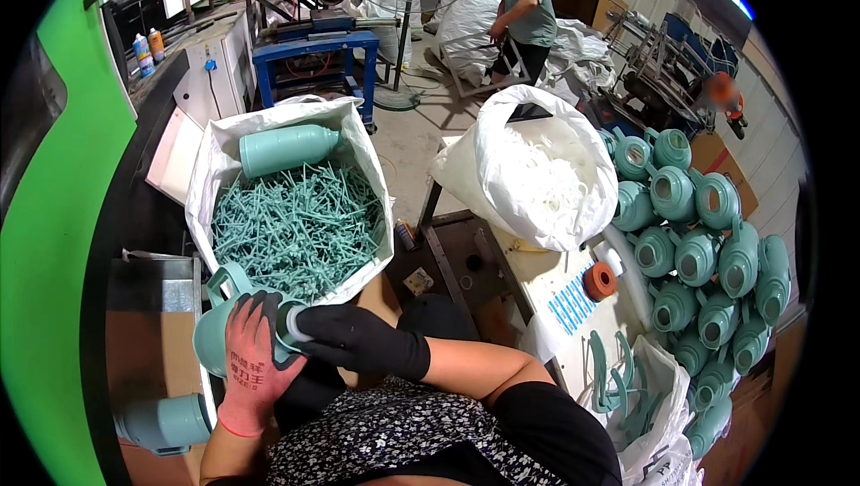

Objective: The person assembles light blue plastic containers by inserting handles into the body and applying labels. The person picks up a container body, inserts a handle, and then applies a label from a roll on the table. The finished containers are placed into a large white bag filled with shredded packing material.

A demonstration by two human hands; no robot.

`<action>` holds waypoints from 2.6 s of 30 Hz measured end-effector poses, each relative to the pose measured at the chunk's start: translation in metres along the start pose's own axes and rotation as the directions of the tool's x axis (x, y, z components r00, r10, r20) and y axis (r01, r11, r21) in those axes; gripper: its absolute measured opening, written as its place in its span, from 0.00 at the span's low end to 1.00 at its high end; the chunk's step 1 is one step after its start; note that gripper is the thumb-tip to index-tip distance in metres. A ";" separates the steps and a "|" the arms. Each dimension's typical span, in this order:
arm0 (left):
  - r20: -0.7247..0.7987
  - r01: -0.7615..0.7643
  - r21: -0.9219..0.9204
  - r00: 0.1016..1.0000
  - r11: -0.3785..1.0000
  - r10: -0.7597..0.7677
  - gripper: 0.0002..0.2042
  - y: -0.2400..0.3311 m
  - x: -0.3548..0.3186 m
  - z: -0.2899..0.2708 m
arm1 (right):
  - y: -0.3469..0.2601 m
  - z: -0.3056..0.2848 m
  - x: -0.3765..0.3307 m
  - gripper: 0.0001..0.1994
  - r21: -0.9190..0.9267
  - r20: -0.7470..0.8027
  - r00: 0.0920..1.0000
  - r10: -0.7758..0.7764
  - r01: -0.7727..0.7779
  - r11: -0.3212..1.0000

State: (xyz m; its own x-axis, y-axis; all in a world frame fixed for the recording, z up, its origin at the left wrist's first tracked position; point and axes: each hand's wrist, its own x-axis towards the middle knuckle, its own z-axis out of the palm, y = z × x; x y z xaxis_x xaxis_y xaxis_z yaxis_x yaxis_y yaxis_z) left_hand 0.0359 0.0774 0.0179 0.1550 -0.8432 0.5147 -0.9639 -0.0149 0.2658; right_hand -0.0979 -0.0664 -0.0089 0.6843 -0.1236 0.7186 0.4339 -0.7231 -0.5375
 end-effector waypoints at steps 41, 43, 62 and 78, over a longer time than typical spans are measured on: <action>0.395 -0.381 -0.137 0.826 0.914 0.403 0.27 0.028 0.016 0.010 | 0.008 -0.005 -0.052 0.13 -0.031 0.455 0.888 -0.068 0.092 0.995; 0.414 -0.363 -0.152 0.821 0.919 0.393 0.26 0.028 0.017 0.007 | 0.006 -0.007 -0.049 0.12 -0.012 0.427 0.902 -0.068 0.080 0.997; -0.137 0.675 -0.197 0.699 0.711 -0.702 0.24 -0.174 -0.072 0.036 | 0.040 0.029 -0.077 0.06 0.012 0.413 0.905 -0.098 0.102 0.995; -0.033 0.711 -0.580 0.468 0.398 -0.883 0.21 -0.197 -0.078 0.025 | -0.012 -0.041 -0.090 0.08 0.379 0.274 0.962 0.007 -0.115 0.918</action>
State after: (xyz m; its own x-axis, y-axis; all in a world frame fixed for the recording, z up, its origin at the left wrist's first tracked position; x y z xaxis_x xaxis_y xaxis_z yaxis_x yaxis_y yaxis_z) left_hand 0.2077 0.1327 -0.0953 0.9310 -0.3635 0.0331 -0.1484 -0.2940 0.9442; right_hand -0.1888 -0.0748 -0.0489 0.8218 0.0621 0.5663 0.5419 -0.3919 -0.7435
